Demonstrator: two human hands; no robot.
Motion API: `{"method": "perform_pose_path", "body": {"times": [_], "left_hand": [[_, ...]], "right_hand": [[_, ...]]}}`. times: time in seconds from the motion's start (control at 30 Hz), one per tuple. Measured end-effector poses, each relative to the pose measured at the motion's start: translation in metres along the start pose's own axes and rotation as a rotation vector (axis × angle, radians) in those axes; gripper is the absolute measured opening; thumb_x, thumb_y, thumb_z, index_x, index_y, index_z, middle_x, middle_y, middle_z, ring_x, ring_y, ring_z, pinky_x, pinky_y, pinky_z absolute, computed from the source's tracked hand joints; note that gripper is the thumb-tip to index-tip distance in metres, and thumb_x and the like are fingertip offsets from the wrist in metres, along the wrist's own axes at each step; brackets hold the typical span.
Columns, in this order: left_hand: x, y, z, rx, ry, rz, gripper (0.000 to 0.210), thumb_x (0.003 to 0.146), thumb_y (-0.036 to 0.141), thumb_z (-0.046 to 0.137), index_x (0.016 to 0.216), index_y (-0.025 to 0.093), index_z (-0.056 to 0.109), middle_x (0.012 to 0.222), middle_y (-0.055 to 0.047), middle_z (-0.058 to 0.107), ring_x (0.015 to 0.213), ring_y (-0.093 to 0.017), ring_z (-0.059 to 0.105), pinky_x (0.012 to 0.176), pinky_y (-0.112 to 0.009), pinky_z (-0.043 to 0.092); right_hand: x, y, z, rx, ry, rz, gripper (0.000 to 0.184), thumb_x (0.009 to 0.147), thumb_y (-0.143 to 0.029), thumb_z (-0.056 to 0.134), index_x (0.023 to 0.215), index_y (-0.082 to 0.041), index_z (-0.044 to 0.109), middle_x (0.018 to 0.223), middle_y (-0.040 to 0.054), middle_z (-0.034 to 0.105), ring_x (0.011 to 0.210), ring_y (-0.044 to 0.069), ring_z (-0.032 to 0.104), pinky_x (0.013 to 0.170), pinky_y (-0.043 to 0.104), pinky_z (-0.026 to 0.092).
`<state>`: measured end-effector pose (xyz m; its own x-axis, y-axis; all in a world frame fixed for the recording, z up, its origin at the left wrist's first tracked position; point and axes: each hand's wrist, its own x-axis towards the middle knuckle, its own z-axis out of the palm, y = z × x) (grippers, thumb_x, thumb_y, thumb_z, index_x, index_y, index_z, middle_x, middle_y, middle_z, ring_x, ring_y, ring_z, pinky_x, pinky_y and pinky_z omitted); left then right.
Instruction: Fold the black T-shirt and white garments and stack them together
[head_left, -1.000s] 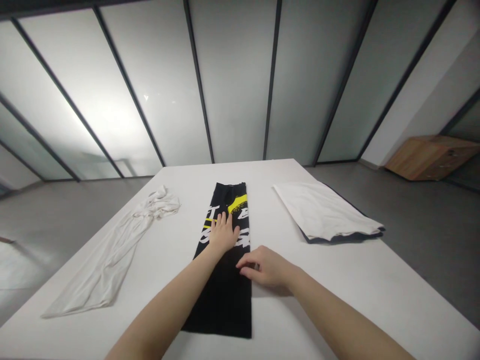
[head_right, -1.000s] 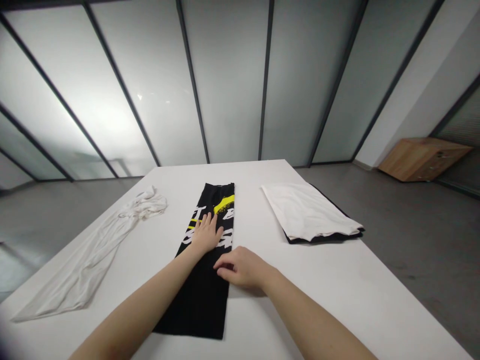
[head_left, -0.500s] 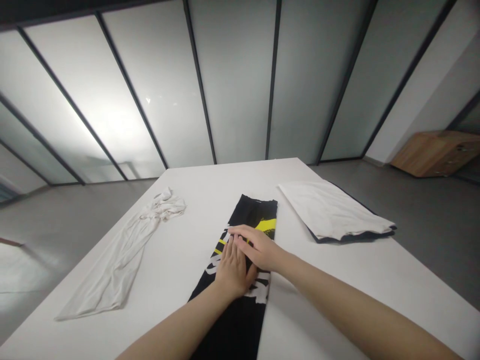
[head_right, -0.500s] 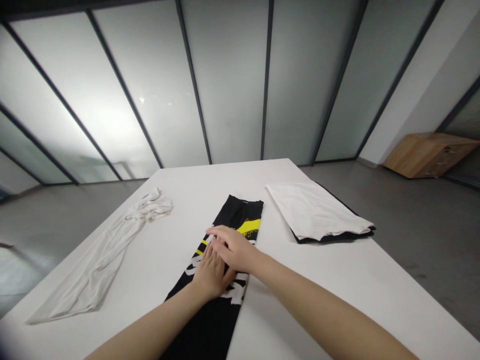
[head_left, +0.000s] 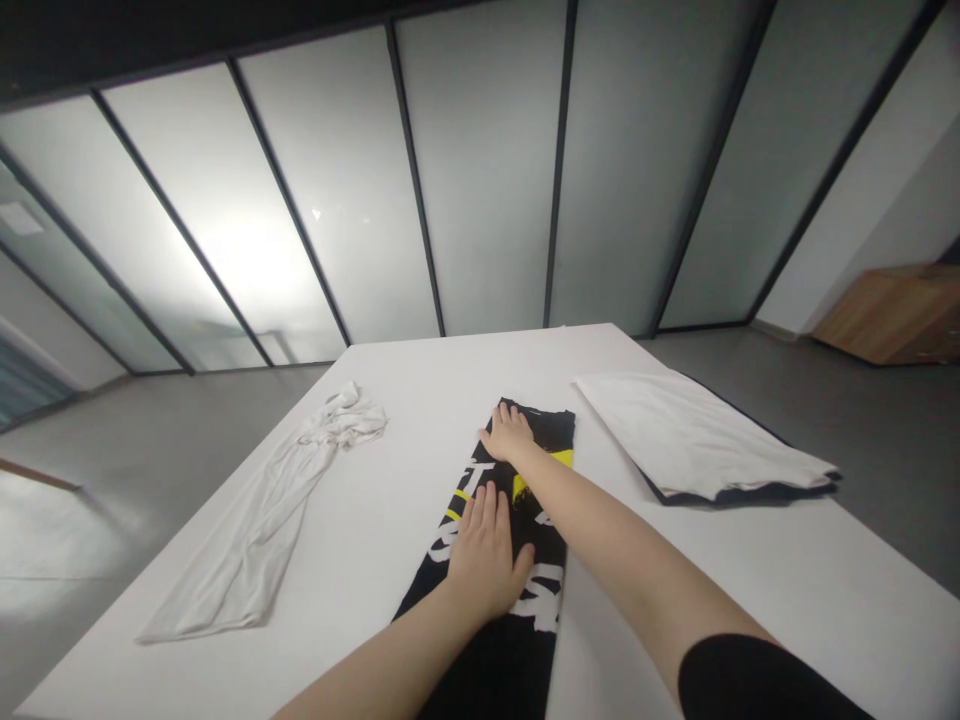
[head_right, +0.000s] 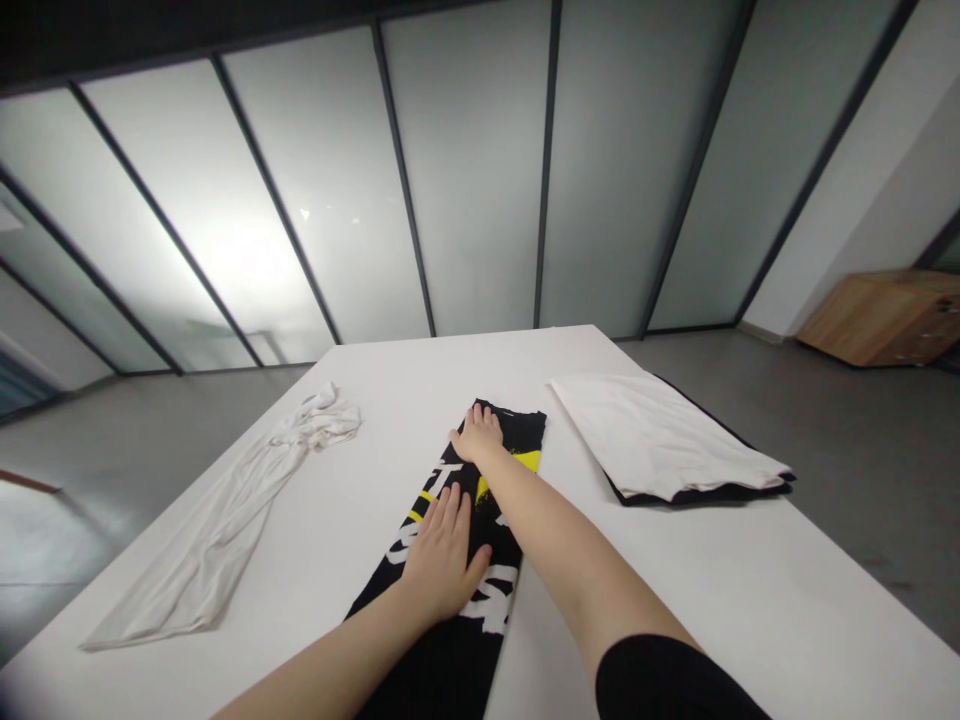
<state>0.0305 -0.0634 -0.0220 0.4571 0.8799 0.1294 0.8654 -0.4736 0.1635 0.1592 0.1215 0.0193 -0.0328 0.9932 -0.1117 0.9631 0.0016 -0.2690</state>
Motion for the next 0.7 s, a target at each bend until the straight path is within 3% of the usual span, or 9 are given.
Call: {"method": "perform_pose_path", "body": {"times": [0.27,0.4,0.57,0.7], "left_hand": [[-0.003,0.003,-0.003,-0.003,0.0,-0.042,0.085,0.1,0.059,0.042,0.168,0.009,0.034,0.175,-0.019,0.022,0.163,-0.04,0.02,0.131,-0.06,0.024],[-0.002,0.002,-0.002,-0.016,0.023,-0.029,0.086,0.099,0.057,0.042,0.172,0.015,0.024,0.177,-0.014,0.022,0.163,-0.039,0.02,0.13,-0.062,0.024],[0.004,0.002,-0.001,-0.036,0.01,-0.052,0.085,0.099,0.059,0.043,0.172,0.021,0.023,0.176,-0.011,0.025,0.163,-0.04,0.02,0.13,-0.063,0.023],[0.005,0.005,-0.004,-0.037,-0.011,-0.053,0.082,0.099,0.06,0.046,0.172,0.031,0.022,0.177,-0.009,0.024,0.163,-0.043,0.018,0.129,-0.067,0.02]], "right_hand": [[0.02,0.006,0.0,0.024,0.055,0.07,0.089,0.101,-0.058,0.041,0.17,-0.004,0.022,0.179,0.0176,0.01,0.164,0.038,0.007,0.131,0.048,0.007],[0.021,0.008,-0.002,0.085,0.057,0.047,0.084,0.104,-0.054,0.041,0.168,-0.002,0.026,0.178,0.0201,0.014,0.164,0.04,0.009,0.131,0.051,0.008],[0.009,0.016,-0.012,0.224,0.123,-0.144,0.057,0.108,-0.04,0.038,0.148,-0.008,0.061,0.167,0.02,0.044,0.159,0.036,0.029,0.129,0.051,0.02],[-0.019,0.022,-0.019,0.356,0.235,-0.343,0.05,0.11,-0.035,0.031,0.133,-0.018,0.072,0.151,0.0124,0.063,0.147,0.025,0.049,0.126,0.042,0.031]]}}
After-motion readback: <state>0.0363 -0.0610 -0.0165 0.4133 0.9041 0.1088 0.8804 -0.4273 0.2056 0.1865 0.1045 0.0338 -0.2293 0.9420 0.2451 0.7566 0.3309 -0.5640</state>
